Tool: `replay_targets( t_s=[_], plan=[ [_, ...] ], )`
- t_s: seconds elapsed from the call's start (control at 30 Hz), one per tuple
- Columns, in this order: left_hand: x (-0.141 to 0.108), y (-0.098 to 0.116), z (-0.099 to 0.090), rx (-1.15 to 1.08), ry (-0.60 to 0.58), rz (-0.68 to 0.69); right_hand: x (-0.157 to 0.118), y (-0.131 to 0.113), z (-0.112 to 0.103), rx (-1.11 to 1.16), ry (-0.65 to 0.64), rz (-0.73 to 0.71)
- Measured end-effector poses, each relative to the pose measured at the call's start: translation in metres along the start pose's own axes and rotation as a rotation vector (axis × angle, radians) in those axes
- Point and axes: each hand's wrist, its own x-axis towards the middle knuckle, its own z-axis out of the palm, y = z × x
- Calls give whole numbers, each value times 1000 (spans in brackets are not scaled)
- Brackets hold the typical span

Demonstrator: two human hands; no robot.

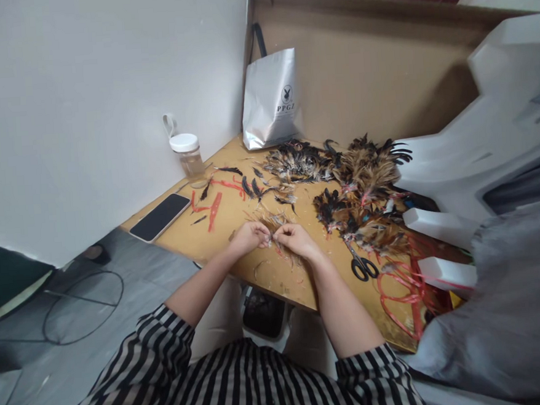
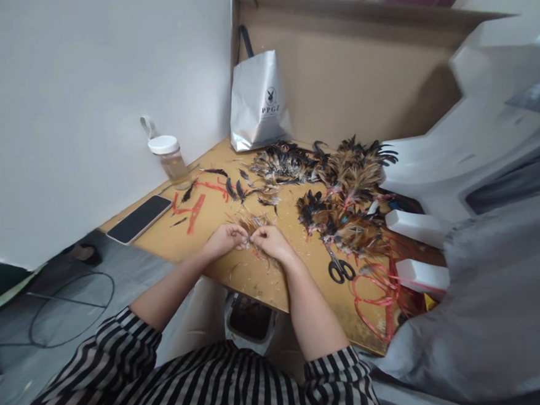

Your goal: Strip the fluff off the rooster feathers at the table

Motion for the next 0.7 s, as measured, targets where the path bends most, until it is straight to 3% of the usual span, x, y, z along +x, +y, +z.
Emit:
replay_targets(
  t_s=[0.33, 0.53, 0.7],
  plan=[
    [0, 5, -3, 125, -56, 9, 7, 1, 12, 59, 121, -20],
    [-4, 12, -1, 111, -29, -8, 2, -2, 1, 116, 63, 12],
    [-4, 10, -2, 64, -52, -20, -1, 4, -10, -32, -42, -59]
  ],
)
